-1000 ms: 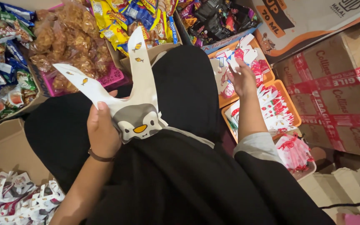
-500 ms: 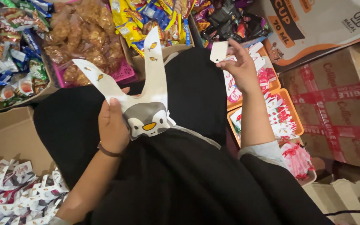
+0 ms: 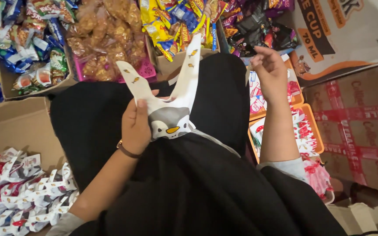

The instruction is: Packing individual snack packets into small decorative rabbit-eared gift bags.

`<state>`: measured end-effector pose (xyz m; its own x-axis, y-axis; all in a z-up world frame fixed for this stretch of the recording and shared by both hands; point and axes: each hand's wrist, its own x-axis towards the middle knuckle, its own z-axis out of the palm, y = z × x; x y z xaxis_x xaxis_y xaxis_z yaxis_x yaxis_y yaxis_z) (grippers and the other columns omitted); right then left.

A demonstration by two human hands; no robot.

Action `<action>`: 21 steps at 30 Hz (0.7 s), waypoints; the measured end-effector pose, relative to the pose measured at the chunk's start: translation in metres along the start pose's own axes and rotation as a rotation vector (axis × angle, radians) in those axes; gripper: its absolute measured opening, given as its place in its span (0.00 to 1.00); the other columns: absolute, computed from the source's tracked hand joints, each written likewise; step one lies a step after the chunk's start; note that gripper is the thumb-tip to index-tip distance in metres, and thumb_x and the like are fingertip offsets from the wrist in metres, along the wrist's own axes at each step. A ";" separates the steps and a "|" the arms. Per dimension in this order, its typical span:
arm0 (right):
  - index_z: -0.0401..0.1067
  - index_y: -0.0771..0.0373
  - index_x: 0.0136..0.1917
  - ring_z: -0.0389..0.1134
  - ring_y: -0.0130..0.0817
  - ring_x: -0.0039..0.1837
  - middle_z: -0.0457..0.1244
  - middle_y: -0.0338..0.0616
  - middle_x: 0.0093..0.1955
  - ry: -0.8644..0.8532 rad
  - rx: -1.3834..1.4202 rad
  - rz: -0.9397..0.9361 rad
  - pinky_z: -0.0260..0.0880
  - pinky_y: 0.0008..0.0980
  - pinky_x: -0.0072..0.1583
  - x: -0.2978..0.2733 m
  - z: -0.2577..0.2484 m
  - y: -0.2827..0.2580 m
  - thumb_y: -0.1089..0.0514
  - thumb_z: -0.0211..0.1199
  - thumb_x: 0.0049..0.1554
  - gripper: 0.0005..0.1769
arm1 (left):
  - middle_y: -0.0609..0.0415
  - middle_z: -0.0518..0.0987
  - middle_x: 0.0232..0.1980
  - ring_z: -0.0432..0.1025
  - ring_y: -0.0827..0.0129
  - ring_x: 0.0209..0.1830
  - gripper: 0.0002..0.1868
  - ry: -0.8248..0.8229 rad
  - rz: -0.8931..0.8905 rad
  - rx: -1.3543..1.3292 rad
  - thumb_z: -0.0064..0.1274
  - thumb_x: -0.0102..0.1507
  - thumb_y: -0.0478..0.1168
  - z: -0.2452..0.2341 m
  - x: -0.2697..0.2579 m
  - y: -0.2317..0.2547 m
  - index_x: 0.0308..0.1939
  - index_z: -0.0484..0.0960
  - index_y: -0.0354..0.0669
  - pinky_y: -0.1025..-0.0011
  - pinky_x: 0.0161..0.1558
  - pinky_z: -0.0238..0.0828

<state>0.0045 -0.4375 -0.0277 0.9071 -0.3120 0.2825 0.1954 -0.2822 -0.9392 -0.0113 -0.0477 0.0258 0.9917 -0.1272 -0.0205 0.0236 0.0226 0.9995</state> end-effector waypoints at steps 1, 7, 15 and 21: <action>0.70 0.70 0.68 0.70 0.36 0.53 0.64 0.48 0.47 -0.003 0.001 -0.002 0.73 0.32 0.56 0.000 0.004 -0.007 0.77 0.61 0.61 0.22 | 0.49 0.85 0.43 0.76 0.74 0.41 0.25 0.004 0.001 0.000 0.32 0.75 0.51 -0.001 -0.001 -0.001 0.60 0.80 0.42 0.68 0.50 0.75; 0.70 0.76 0.63 0.72 0.47 0.60 0.64 0.54 0.54 -0.103 0.068 -0.056 0.73 0.37 0.64 0.001 0.022 -0.036 0.84 0.51 0.52 0.26 | 0.46 0.84 0.40 0.77 0.69 0.37 0.25 -0.021 0.007 0.043 0.32 0.75 0.51 -0.004 -0.001 0.003 0.58 0.81 0.40 0.66 0.46 0.77; 0.73 0.80 0.51 0.75 0.56 0.55 0.63 0.58 0.49 -0.045 -0.024 -0.279 0.77 0.42 0.59 0.005 0.038 -0.067 0.85 0.62 0.56 0.12 | 0.47 0.85 0.42 0.76 0.70 0.40 0.25 -0.030 0.028 0.024 0.31 0.75 0.51 -0.003 -0.001 0.005 0.59 0.80 0.40 0.65 0.48 0.76; 0.73 0.72 0.49 0.74 0.45 0.55 0.68 0.52 0.48 0.028 -0.108 -0.174 0.73 0.39 0.57 0.006 0.038 -0.059 0.79 0.68 0.58 0.10 | 0.47 0.85 0.43 0.76 0.70 0.41 0.24 -0.024 0.045 0.048 0.32 0.75 0.50 -0.005 -0.002 0.002 0.59 0.81 0.40 0.65 0.48 0.76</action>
<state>0.0127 -0.3880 0.0219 0.8519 -0.2752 0.4456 0.3059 -0.4290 -0.8499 -0.0124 -0.0427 0.0278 0.9882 -0.1513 0.0247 -0.0279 -0.0190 0.9994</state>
